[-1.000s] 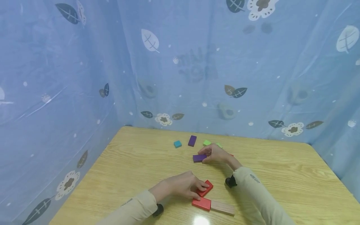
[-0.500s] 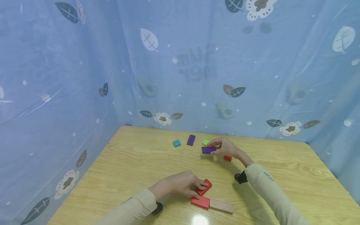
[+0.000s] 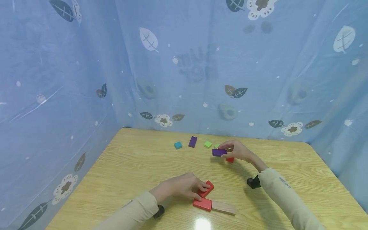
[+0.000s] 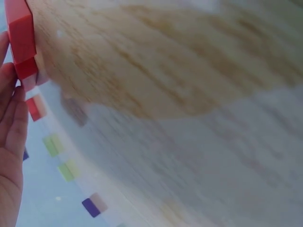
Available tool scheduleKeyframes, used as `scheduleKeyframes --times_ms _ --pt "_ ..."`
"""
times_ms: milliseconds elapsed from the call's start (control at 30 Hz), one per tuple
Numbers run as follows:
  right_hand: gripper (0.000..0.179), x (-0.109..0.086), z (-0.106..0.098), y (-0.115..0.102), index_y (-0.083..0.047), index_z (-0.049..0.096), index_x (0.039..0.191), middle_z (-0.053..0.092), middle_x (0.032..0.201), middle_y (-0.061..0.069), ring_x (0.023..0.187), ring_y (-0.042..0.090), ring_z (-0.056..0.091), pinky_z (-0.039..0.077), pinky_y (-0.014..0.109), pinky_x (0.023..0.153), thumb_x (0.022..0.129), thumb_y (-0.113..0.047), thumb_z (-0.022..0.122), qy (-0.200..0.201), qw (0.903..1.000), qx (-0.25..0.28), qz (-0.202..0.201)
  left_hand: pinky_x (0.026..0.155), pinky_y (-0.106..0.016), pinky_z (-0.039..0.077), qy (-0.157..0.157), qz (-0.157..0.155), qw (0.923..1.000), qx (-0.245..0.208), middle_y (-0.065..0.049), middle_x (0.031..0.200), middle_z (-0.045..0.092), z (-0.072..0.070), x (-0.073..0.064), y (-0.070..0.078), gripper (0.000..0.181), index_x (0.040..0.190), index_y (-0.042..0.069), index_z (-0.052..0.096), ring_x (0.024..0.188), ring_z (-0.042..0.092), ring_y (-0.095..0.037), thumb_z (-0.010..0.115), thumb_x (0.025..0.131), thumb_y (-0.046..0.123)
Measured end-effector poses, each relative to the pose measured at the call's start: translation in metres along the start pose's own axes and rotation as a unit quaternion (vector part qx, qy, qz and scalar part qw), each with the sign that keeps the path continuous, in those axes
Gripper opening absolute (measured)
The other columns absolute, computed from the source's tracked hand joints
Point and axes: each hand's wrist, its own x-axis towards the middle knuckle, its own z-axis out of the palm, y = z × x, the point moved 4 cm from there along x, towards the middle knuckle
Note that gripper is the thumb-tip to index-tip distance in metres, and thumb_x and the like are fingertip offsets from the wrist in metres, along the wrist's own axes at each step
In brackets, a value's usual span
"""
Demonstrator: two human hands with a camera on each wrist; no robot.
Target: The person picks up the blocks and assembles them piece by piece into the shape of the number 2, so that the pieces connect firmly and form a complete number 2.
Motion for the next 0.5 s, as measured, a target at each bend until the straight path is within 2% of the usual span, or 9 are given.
scheduleKeyframes --times_ms 233,500 --pt "0.037 -0.010 -0.007 0.001 0.007 0.063 0.117 0.062 0.117 0.026 0.106 0.038 0.061 0.052 0.044 0.087 0.085 -0.009 0.073 0.005 0.9999 -0.015 -0.001 0.088 -0.008 0.041 0.002 0.001 1.0000 0.007 0.002 0.130 0.059 -0.001 0.000 0.001 0.040 0.123 0.009 0.065 0.112 0.056 -0.002 0.066 0.091 0.033" --pt "0.036 -0.021 -0.009 0.002 0.006 0.064 0.116 0.063 0.117 0.024 0.105 0.038 0.062 0.052 0.040 0.087 0.084 -0.008 0.074 -0.001 0.9999 -0.009 -0.004 0.091 -0.010 0.040 -0.001 -0.003 0.9999 0.014 0.002 0.131 0.058 -0.001 -0.001 0.004 0.039 0.122 0.009 0.066 0.113 0.056 -0.003 0.066 0.091 0.032"
